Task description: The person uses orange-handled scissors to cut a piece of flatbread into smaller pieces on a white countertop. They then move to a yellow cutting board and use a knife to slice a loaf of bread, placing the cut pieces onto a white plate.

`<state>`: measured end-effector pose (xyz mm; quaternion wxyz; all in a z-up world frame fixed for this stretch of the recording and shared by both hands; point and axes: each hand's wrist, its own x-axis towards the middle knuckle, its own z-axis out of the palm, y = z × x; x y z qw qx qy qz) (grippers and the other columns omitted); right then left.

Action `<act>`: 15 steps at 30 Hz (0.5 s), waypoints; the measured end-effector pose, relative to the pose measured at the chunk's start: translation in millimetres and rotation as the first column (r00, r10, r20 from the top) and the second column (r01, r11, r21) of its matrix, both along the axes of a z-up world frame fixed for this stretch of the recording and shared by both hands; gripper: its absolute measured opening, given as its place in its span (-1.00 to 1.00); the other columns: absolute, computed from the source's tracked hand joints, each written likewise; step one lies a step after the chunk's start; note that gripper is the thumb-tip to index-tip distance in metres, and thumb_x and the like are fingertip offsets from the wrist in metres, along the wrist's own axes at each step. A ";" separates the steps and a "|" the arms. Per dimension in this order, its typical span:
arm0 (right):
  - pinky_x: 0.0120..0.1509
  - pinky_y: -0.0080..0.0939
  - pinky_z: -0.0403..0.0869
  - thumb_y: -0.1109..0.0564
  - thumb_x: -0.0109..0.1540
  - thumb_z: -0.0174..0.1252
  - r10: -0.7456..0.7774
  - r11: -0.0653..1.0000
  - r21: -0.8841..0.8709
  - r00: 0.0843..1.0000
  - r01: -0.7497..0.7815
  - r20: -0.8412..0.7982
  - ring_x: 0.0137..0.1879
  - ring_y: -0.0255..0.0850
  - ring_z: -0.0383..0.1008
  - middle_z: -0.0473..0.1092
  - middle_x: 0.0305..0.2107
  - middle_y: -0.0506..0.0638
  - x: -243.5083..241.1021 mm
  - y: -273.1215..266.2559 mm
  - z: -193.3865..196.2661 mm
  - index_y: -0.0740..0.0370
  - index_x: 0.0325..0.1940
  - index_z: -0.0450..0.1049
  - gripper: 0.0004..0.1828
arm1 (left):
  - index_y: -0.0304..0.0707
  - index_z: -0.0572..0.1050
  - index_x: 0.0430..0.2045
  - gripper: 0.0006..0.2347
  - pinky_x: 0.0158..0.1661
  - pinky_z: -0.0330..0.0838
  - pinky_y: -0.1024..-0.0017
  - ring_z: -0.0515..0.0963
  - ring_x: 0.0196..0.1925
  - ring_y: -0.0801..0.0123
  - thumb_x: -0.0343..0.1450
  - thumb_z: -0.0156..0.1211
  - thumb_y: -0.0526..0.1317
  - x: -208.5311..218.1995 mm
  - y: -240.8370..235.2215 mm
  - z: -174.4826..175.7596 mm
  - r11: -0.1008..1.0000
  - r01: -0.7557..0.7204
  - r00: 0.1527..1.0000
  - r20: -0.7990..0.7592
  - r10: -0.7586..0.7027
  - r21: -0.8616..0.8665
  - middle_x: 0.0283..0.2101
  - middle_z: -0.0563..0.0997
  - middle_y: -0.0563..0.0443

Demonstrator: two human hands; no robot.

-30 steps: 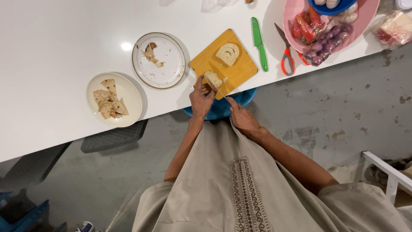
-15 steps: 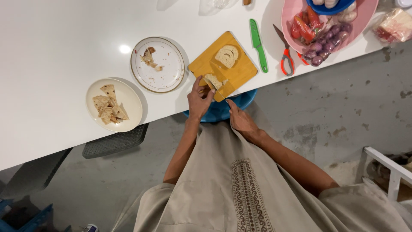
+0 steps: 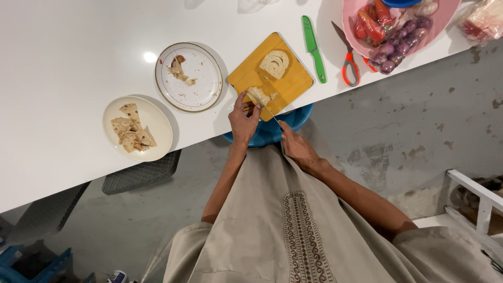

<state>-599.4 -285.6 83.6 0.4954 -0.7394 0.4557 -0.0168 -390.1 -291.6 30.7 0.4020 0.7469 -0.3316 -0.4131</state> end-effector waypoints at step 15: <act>-0.28 0.22 0.43 0.23 0.37 -0.07 0.021 0.999 0.035 0.998 -0.019 -0.057 -0.38 0.33 0.43 0.40 -0.40 0.45 7.2 -5.1 -4.8 0.31 0.51 -0.04 -0.38 | -0.46 0.30 0.29 -0.47 -0.07 0.67 0.39 0.75 -0.08 0.23 0.39 0.32 -0.35 -3.9 2.0 -4.4 0.998 -0.060 0.997 -0.057 0.058 -0.035 -0.12 0.70 -0.32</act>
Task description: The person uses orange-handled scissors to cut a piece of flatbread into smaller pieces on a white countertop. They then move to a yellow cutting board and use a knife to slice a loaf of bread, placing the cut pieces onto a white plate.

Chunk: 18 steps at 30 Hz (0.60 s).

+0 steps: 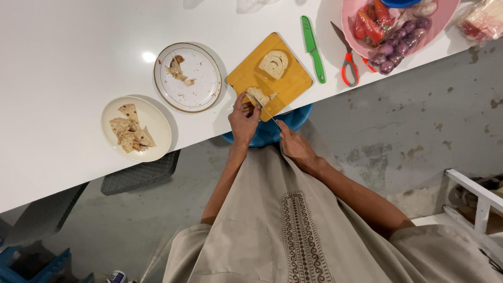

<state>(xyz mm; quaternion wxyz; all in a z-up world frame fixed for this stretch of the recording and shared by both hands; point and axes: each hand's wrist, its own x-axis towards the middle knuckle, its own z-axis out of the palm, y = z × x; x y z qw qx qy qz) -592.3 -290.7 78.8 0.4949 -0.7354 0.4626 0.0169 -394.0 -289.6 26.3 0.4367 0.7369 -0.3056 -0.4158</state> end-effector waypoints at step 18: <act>-0.16 0.27 0.47 0.20 0.38 -0.12 0.037 0.997 -0.075 0.999 -0.037 -0.001 -0.23 0.40 0.49 0.44 -0.20 0.53 7.5 -13.6 -32.0 0.34 0.47 0.02 -0.44 | -0.48 0.31 0.28 -0.50 -0.03 0.65 0.39 0.73 -0.05 0.25 0.42 0.28 -0.37 6.5 -4.8 1.0 1.000 0.026 0.999 -0.037 -0.026 0.012 -0.09 0.70 -0.32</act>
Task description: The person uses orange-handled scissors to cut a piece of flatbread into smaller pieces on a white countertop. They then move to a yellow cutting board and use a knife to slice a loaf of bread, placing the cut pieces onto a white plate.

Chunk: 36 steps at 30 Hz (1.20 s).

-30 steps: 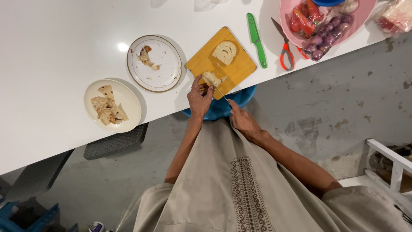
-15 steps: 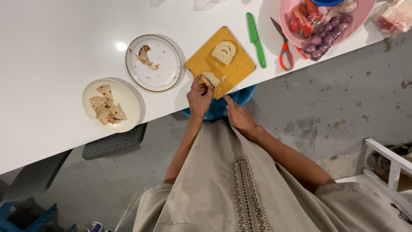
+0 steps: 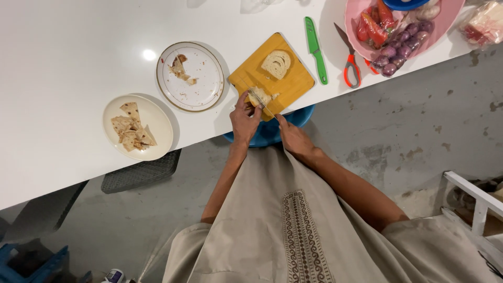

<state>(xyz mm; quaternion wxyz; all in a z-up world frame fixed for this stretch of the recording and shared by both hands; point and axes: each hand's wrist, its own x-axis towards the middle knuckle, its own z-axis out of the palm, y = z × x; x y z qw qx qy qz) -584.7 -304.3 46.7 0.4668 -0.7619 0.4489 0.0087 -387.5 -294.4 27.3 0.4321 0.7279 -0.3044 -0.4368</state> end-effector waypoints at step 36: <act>-0.24 0.38 0.41 0.29 0.26 -0.08 0.011 0.998 0.063 0.991 -0.003 -0.134 -0.31 0.39 0.49 0.45 -0.48 0.43 9.0 -10.3 7.2 0.39 0.23 0.14 -0.56 | -0.41 0.30 0.30 -0.49 0.01 0.63 0.38 0.67 0.05 0.24 0.42 0.27 -0.36 -5.6 -17.2 6.9 0.996 -0.089 0.992 0.091 0.087 0.011 0.08 0.61 -0.33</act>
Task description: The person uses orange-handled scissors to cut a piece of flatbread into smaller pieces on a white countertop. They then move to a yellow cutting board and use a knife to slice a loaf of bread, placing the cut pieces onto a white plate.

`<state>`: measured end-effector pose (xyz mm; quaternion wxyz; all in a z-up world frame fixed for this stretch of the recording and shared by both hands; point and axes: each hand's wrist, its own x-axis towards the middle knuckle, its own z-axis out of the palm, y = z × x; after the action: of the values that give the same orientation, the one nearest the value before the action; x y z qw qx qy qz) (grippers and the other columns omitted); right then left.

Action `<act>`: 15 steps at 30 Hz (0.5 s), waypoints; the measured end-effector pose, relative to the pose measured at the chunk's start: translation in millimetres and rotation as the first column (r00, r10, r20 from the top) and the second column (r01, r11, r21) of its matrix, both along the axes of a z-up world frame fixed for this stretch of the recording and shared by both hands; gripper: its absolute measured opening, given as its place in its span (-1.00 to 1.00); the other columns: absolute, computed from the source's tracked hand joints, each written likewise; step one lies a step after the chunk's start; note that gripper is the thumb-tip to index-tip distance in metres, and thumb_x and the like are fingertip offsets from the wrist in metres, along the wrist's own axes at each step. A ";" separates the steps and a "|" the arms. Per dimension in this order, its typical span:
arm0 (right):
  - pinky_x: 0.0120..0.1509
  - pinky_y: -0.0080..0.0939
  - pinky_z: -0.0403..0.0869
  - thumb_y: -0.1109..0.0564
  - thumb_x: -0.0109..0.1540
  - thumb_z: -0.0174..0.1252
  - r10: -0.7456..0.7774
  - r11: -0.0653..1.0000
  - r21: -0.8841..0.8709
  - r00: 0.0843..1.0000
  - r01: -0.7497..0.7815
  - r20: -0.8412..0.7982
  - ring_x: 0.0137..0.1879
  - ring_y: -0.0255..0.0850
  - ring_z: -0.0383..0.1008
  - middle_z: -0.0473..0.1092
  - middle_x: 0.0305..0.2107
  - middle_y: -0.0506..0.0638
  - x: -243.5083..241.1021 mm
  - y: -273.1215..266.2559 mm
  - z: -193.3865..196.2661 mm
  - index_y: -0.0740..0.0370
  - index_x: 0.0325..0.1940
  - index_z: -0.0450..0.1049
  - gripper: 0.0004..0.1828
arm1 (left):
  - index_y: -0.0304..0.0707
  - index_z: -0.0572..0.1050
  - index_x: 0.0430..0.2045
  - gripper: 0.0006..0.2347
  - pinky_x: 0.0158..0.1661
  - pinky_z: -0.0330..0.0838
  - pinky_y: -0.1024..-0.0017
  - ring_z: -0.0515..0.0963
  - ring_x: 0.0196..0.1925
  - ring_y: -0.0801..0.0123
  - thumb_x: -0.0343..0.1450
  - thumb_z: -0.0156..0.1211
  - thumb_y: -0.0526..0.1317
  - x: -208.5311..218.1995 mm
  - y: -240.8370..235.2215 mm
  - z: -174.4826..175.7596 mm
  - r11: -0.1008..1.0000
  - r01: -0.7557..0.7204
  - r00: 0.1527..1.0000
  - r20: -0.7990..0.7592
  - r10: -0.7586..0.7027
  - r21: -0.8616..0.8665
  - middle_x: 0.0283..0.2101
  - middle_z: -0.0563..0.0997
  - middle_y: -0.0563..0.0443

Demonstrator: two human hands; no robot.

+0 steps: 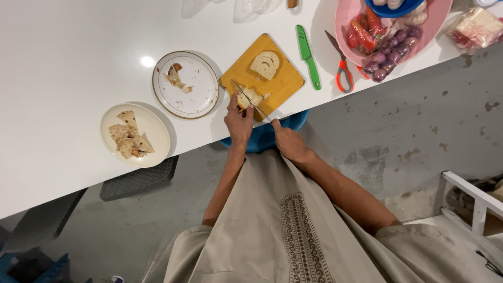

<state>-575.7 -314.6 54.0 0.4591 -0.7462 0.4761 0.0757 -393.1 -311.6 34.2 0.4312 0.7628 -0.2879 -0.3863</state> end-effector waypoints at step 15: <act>-0.15 0.41 0.37 0.22 0.31 -0.13 -0.051 0.979 0.195 0.996 0.065 -0.079 -0.24 0.46 0.44 0.43 -0.38 0.51 -37.5 11.0 20.6 0.30 -0.02 0.12 -0.82 | -0.43 0.36 0.25 -0.55 -0.03 0.61 0.39 0.71 -0.01 0.28 0.43 0.24 -0.38 -10.7 2.5 -12.4 0.997 -0.078 0.994 0.072 0.078 -0.012 0.01 0.67 -0.26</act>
<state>-613.2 -303.7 74.5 0.5148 -0.6796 0.5045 0.1366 -403.8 -309.1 21.8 0.4389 0.7848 -0.2751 -0.3401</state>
